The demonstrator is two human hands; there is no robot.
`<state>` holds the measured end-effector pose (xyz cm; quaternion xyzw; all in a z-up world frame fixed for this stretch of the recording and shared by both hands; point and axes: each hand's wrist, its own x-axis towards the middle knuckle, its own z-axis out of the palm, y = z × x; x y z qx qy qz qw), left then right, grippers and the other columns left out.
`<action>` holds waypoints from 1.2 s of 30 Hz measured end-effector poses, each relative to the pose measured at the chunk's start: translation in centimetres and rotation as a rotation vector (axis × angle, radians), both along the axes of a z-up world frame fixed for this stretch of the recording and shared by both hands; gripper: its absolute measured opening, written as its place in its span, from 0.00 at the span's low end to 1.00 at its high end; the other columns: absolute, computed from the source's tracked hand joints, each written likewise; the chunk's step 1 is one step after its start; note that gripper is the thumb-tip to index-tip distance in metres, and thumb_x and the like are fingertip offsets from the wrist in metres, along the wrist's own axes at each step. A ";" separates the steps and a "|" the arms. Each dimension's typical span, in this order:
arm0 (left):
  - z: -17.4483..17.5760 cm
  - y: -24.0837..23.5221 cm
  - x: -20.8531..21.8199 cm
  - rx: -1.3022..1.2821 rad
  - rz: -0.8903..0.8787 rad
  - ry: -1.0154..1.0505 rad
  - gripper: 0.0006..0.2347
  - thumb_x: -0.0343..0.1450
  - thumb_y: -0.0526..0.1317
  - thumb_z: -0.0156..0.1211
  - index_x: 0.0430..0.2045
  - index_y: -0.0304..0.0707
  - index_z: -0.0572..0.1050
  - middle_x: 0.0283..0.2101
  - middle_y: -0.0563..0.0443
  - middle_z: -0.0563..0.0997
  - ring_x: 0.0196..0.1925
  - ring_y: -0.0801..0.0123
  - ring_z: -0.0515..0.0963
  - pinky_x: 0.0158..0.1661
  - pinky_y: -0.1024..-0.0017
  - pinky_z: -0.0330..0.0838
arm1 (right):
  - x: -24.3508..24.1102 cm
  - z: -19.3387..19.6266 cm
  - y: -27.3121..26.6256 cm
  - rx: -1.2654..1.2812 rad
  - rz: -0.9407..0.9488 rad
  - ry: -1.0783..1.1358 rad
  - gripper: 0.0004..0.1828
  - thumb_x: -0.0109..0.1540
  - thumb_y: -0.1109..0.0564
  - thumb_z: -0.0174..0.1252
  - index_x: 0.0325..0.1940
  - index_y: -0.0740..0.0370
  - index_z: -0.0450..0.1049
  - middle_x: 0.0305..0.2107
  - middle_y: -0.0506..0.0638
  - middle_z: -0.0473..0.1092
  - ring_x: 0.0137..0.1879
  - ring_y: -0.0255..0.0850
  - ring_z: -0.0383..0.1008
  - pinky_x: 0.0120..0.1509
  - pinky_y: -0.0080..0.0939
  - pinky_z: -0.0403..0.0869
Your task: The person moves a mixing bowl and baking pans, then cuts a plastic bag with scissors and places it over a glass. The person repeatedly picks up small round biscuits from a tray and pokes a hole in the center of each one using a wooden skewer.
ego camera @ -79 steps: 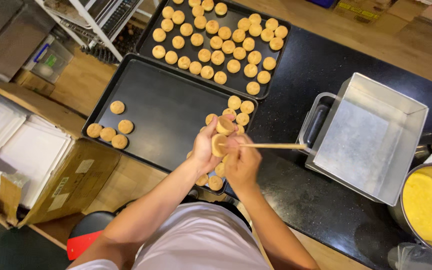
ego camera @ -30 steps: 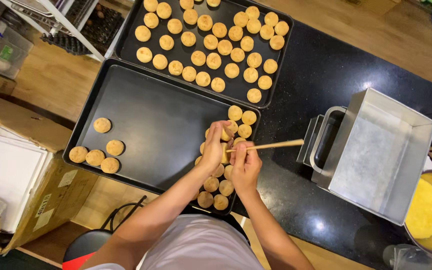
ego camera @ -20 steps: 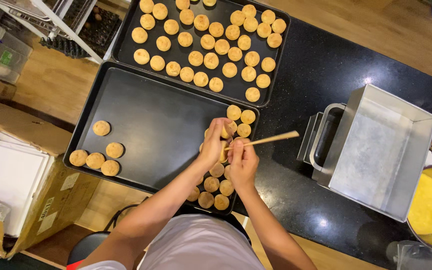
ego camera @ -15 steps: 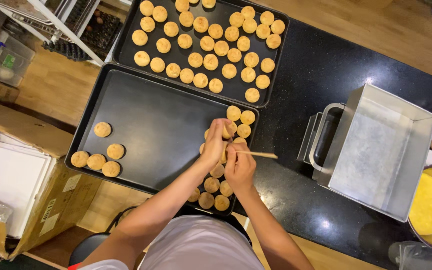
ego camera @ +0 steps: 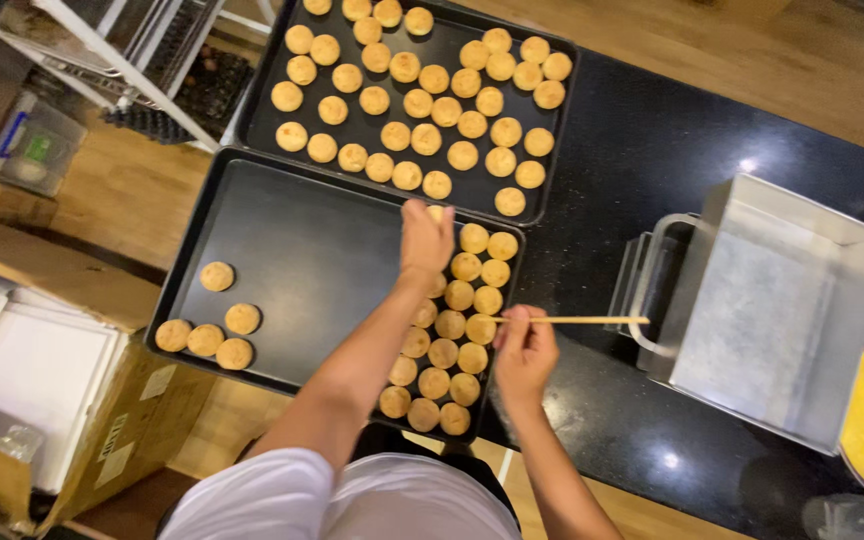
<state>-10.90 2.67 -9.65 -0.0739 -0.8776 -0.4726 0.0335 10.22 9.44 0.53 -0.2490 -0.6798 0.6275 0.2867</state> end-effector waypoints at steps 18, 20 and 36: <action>4.3 -25.5 8.9 -0.736 0.368 0.086 0.28 0.66 0.46 0.67 0.59 0.31 0.67 0.64 0.31 0.67 0.65 0.34 0.63 0.61 0.42 0.58 | -0.4 -0.2 0.5 -0.096 0.211 0.002 0.08 0.73 0.58 0.52 0.42 0.64 0.70 0.25 0.41 0.64 0.28 0.26 0.60 0.30 0.28 0.60; 4.1 -27.6 11.2 -0.792 0.227 0.096 0.28 0.69 0.47 0.63 0.63 0.34 0.66 0.66 0.36 0.67 0.65 0.39 0.64 0.61 0.43 0.59 | -1.0 -0.4 0.0 -0.152 0.263 -0.005 0.07 0.73 0.58 0.52 0.42 0.62 0.69 0.25 0.39 0.62 0.28 0.24 0.58 0.29 0.27 0.58; 2.1 -18.4 11.3 0.031 0.114 0.034 0.18 0.84 0.52 0.42 0.57 0.36 0.65 0.52 0.34 0.73 0.54 0.54 0.75 0.55 0.59 0.71 | -1.7 4.0 -2.6 0.016 0.376 -0.031 0.12 0.71 0.56 0.53 0.37 0.65 0.73 0.22 0.44 0.68 0.27 0.28 0.65 0.30 0.30 0.64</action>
